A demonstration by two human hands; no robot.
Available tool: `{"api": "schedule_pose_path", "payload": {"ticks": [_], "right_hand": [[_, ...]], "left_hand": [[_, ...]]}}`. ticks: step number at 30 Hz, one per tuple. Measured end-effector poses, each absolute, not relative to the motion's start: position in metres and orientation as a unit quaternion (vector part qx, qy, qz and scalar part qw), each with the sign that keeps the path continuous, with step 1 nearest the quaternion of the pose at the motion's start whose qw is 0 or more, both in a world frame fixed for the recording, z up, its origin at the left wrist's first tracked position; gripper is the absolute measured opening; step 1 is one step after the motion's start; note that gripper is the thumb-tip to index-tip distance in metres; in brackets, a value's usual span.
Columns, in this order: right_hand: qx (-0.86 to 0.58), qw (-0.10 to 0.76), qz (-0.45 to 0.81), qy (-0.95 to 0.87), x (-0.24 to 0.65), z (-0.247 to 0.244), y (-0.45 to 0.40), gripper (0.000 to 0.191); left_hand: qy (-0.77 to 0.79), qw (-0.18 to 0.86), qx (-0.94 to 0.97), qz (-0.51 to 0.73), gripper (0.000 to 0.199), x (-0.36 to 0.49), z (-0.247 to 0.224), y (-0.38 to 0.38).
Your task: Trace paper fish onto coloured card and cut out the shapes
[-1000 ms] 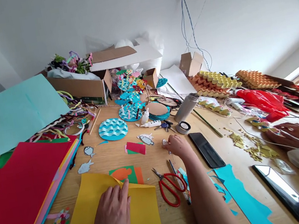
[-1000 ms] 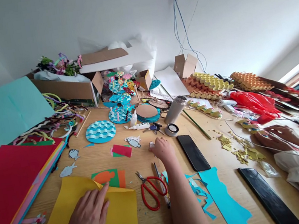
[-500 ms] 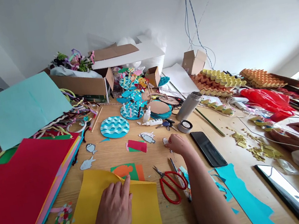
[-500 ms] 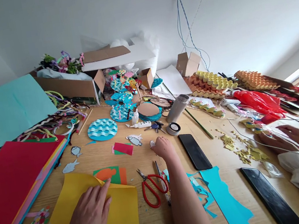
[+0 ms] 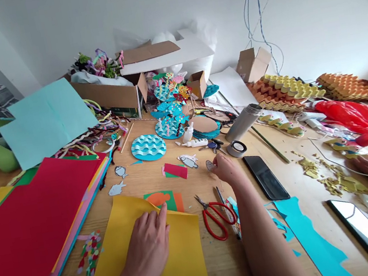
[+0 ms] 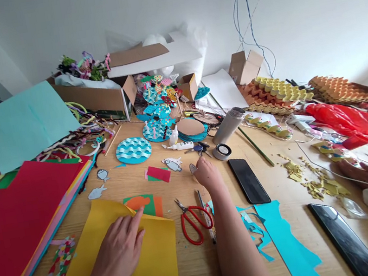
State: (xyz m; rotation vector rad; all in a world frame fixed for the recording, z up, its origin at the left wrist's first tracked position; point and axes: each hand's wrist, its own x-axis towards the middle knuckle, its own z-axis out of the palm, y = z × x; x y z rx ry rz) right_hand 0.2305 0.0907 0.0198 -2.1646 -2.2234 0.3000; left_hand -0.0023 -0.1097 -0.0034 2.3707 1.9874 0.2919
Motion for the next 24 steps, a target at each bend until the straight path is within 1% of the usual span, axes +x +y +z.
{"api": "schedule_pose_path", "payload": {"ticks": [4,5,6,10,12,15,20,24], "right_hand": [[-0.665,0.07,0.108,-0.735,0.224,0.039,0.086,0.008],[-0.653,0.096,0.117,-0.742,0.221,0.045,0.084,0.008],[-0.638,0.133,0.13,-0.747,0.218,0.052,0.081,0.009],[-0.527,0.332,0.218,-0.751,0.203,0.075,0.064,0.016],[-0.481,0.381,0.252,-0.748,0.193,0.082,0.054,0.019],[-0.448,0.401,0.282,-0.747,0.175,0.09,0.042,0.02],[-0.414,0.384,0.292,-0.772,0.152,0.103,0.031,0.021],[-0.41,0.385,0.315,-0.764,0.152,0.113,0.022,0.021]], "left_hand": [[0.64,0.029,0.763,0.089,0.035,-0.002,-0.001,-0.11],[0.639,0.032,0.763,0.09,0.035,-0.003,0.0,-0.111],[0.639,0.037,0.763,0.091,0.035,-0.003,0.0,-0.111],[0.644,0.063,0.757,0.09,0.038,-0.005,0.004,-0.111],[0.652,0.076,0.749,0.088,0.039,-0.007,0.006,-0.11],[0.663,0.086,0.736,0.104,0.039,-0.01,0.008,-0.108],[0.664,0.096,0.724,0.157,0.037,-0.015,0.003,-0.105],[0.666,0.115,0.717,0.172,0.033,-0.019,0.0,-0.103]]}}
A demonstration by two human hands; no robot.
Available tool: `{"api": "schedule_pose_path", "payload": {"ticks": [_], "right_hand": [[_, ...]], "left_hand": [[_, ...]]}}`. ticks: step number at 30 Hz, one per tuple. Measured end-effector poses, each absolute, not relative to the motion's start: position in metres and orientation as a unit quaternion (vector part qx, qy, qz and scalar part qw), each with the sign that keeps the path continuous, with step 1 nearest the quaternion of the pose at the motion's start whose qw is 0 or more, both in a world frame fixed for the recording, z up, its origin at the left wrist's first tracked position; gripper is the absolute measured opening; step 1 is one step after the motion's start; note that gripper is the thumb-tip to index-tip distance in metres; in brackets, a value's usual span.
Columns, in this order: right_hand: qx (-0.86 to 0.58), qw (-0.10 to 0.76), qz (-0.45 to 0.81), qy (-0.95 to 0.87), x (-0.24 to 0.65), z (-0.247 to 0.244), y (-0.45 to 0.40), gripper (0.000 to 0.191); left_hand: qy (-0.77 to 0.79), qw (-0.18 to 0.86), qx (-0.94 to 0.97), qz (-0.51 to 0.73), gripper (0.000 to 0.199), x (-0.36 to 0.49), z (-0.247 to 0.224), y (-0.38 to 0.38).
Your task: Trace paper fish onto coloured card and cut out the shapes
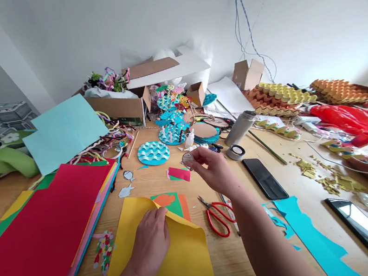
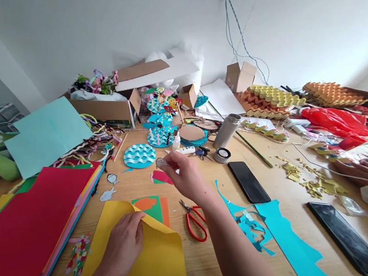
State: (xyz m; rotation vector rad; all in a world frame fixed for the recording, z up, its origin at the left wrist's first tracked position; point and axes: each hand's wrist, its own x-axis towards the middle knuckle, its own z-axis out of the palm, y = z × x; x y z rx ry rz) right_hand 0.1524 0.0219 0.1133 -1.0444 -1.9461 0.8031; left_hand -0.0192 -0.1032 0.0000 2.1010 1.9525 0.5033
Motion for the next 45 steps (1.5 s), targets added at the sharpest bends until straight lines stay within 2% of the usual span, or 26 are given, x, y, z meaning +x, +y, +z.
{"api": "schedule_pose_path", "payload": {"ticks": [5,11,18,22,25,30,33,38,45], "right_hand": [[-0.424,0.465,0.37,-0.683,0.178,0.106,0.008,0.021],[-0.487,0.582,0.353,-0.548,0.216,0.077,-0.005,0.028],[-0.495,0.574,0.437,-0.485,0.212,0.051,-0.016,0.039],[-0.485,0.535,0.462,-0.515,0.202,0.044,-0.014,0.043],[-0.475,0.455,0.483,-0.578,0.194,0.038,-0.013,0.044],[-0.481,0.283,0.434,-0.707,0.18,0.024,-0.018,0.021],[-0.487,0.225,0.374,-0.757,0.172,0.017,-0.022,0.018],[-0.47,0.203,0.318,-0.798,0.164,0.013,-0.028,0.029],[-0.464,0.207,0.256,-0.822,0.161,0.003,-0.03,0.031]], "left_hand": [[0.665,0.106,0.718,0.176,0.035,-0.021,-0.005,-0.102],[0.656,0.075,0.727,0.186,0.037,-0.017,-0.009,-0.103],[0.659,0.055,0.726,0.187,0.053,-0.013,-0.002,-0.104],[0.645,0.04,0.747,0.159,0.052,-0.01,-0.001,-0.106],[0.636,0.035,0.76,0.129,0.041,-0.008,0.001,-0.107],[0.631,0.033,0.767,0.115,0.025,-0.006,0.005,-0.108],[0.631,0.032,0.767,0.112,0.024,-0.006,0.006,-0.108],[0.63,0.028,0.767,0.116,0.024,-0.006,0.004,-0.108],[0.63,0.033,0.767,0.113,0.026,-0.006,0.004,-0.106]]}}
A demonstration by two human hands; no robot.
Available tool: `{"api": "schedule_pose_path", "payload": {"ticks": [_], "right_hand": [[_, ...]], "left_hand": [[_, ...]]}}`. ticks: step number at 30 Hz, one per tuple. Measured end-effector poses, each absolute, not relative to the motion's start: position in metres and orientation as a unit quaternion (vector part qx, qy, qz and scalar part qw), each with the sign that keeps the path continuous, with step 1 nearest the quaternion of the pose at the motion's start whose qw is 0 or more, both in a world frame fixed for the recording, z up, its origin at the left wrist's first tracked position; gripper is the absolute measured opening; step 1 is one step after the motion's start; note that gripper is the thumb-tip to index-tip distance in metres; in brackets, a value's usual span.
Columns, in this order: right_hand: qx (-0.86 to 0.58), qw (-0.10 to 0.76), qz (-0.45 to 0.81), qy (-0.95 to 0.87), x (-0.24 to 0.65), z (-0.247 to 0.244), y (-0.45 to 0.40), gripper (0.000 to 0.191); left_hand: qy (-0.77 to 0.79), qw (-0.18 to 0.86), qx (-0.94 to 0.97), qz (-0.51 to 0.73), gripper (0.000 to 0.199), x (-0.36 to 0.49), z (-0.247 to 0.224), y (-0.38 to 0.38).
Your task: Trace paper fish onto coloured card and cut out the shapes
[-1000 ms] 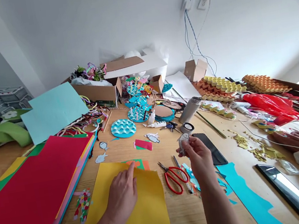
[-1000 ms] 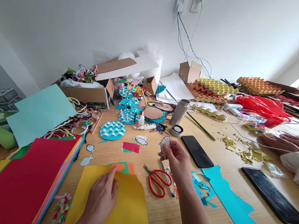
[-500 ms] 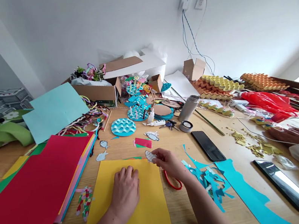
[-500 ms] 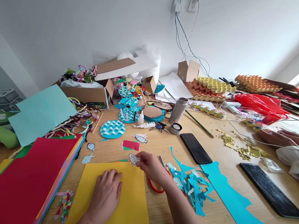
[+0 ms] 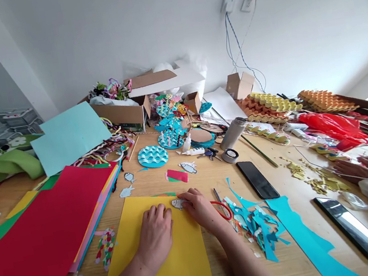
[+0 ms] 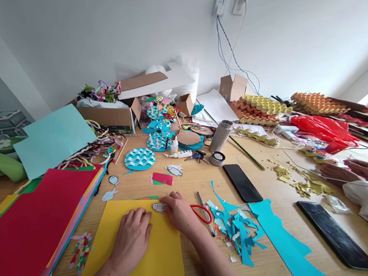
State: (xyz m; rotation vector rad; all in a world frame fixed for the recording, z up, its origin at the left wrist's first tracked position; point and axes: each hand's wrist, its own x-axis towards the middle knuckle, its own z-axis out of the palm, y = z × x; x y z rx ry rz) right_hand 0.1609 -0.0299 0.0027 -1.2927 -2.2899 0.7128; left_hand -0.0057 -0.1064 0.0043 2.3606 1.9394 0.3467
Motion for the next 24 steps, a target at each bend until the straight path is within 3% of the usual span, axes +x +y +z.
{"api": "schedule_pose_path", "payload": {"ticks": [3,11,18,24], "right_hand": [[-0.451,0.24,0.248,-0.823,0.162,-0.002,-0.029,0.03],[-0.498,0.451,0.292,-0.681,0.179,-0.001,-0.02,0.024],[-0.498,0.462,0.345,-0.648,0.183,-0.006,-0.017,0.025],[-0.514,0.484,0.316,-0.634,0.187,-0.012,-0.012,0.03]], "left_hand": [[0.633,0.038,0.766,0.108,0.024,-0.006,0.005,-0.106],[0.625,0.063,0.771,0.11,0.023,-0.008,0.007,-0.108],[0.621,0.067,0.775,0.098,0.023,-0.007,0.01,-0.106],[0.545,0.129,0.825,0.072,0.023,-0.003,0.045,-0.133]]}}
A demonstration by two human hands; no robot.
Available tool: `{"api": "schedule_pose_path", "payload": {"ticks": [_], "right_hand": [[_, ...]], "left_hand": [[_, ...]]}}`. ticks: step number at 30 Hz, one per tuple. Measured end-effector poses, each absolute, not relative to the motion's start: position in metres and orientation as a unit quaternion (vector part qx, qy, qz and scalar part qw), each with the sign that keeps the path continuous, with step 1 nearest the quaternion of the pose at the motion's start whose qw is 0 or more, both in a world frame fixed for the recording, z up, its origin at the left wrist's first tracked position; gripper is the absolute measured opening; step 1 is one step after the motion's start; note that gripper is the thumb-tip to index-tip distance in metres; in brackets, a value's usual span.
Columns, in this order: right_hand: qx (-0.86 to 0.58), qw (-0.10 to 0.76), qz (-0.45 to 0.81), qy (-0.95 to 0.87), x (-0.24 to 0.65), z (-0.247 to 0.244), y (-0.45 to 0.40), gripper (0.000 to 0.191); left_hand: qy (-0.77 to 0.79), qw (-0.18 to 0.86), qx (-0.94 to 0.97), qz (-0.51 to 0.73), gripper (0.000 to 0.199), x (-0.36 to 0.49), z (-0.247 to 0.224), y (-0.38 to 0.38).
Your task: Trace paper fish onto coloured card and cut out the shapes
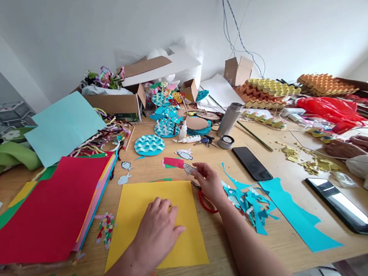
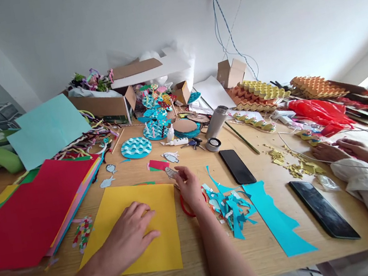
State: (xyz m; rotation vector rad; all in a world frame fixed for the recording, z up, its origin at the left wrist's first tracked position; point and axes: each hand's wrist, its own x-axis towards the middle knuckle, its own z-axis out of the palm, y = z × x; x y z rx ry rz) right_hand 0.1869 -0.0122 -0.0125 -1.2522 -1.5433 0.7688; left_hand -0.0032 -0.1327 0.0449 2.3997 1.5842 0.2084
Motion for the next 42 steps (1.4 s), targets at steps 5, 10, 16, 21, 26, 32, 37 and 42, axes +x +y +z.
{"api": "schedule_pose_path", "payload": {"ticks": [5,10,16,21,26,32,37,42], "right_hand": [[-0.526,0.501,0.308,-0.615,0.191,-0.018,-0.009,0.031],[-0.521,0.515,0.298,-0.611,0.191,-0.016,-0.009,0.03],[-0.517,0.526,0.268,-0.62,0.192,-0.012,-0.01,0.029],[-0.517,0.525,0.256,-0.625,0.193,-0.011,-0.009,0.029],[-0.519,0.525,0.246,-0.628,0.191,-0.009,-0.011,0.031],[-0.523,0.521,0.244,-0.629,0.191,-0.006,-0.012,0.036],[-0.522,0.52,0.234,-0.634,0.191,-0.005,-0.012,0.035],[-0.522,0.513,0.235,-0.639,0.192,-0.006,-0.012,0.036]], "left_hand": [[0.487,0.122,0.865,0.005,0.031,-0.006,0.058,-0.168],[0.446,0.07,0.89,-0.056,0.029,-0.009,0.038,-0.186],[0.408,-0.012,0.908,-0.093,0.03,-0.008,0.031,-0.191],[0.384,-0.013,0.92,-0.072,0.021,-0.012,0.035,-0.192],[0.36,-0.026,0.926,-0.11,0.014,-0.01,0.039,-0.188],[0.37,-0.054,0.919,-0.122,0.02,-0.003,0.039,-0.188],[0.386,-0.018,0.914,-0.125,0.026,-0.001,0.046,-0.188],[0.43,0.049,0.896,-0.104,0.029,-0.002,0.049,-0.188]]}}
